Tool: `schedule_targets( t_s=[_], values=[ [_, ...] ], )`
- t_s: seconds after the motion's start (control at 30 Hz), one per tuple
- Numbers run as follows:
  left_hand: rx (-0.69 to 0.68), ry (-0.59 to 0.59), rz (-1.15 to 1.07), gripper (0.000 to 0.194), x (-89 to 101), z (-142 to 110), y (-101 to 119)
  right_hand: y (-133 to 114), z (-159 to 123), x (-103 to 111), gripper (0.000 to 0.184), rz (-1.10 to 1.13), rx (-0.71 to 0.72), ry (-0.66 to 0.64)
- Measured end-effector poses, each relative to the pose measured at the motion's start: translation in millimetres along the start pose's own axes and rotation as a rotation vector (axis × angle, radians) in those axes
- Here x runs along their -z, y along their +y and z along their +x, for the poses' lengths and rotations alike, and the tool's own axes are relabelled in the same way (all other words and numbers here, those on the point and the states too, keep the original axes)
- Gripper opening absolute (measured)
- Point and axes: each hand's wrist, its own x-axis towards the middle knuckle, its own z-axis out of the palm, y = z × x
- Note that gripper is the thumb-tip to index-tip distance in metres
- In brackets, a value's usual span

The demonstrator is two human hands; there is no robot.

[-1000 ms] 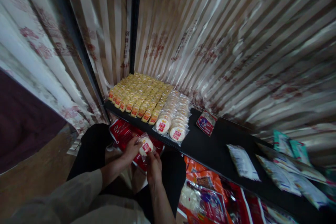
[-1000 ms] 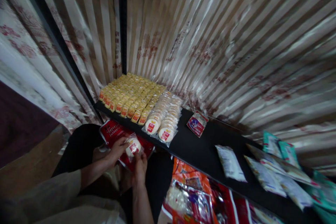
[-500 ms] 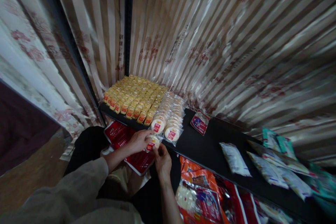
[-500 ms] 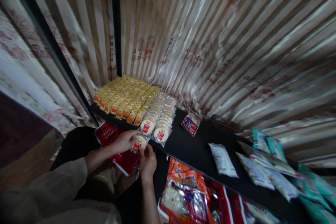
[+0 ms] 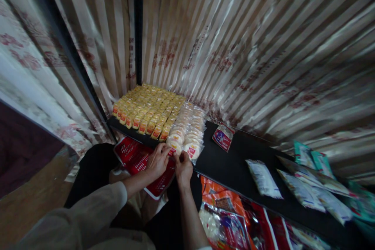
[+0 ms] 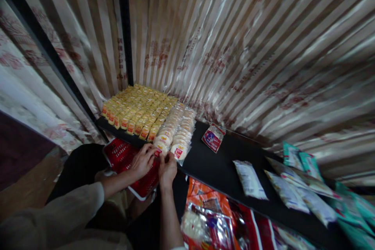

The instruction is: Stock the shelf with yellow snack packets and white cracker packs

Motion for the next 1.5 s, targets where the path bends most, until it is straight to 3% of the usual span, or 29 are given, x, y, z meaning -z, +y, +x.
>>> schedule_targets(
  t_s=[0.27, 0.6, 0.8, 0.9, 1.13, 1.5],
  values=[
    [-0.01, -0.108, 0.089, 0.046, -7.8, 3, -1, 3, 4, -7, 0.049, -0.059, 0.051, -0.004],
    [0.034, -0.171, 0.163, 0.04, -6.0, 3, 9, 9, -10, -13, 0.047, -0.011, 0.3, 0.106],
    [-0.005, -0.162, 0.253, 0.045, -12.0, 0, 7, 16, -9, 8, 0.038, -0.21, 0.456, 0.346],
    [-0.037, -0.123, 0.272, 0.047, -18.7, 0, 5, 28, 7, 20, 0.041, -0.267, 0.426, 0.48],
    [-0.07, -0.073, 0.227, 0.048, -27.5, 2, 7, 52, 33, 16, 0.05, -0.168, 0.288, 0.322],
    [-0.141, -0.055, 0.199, 0.056, -36.6, 2, 0, 46, 33, 18, 0.052, -0.063, 0.266, 0.243]
  ],
)
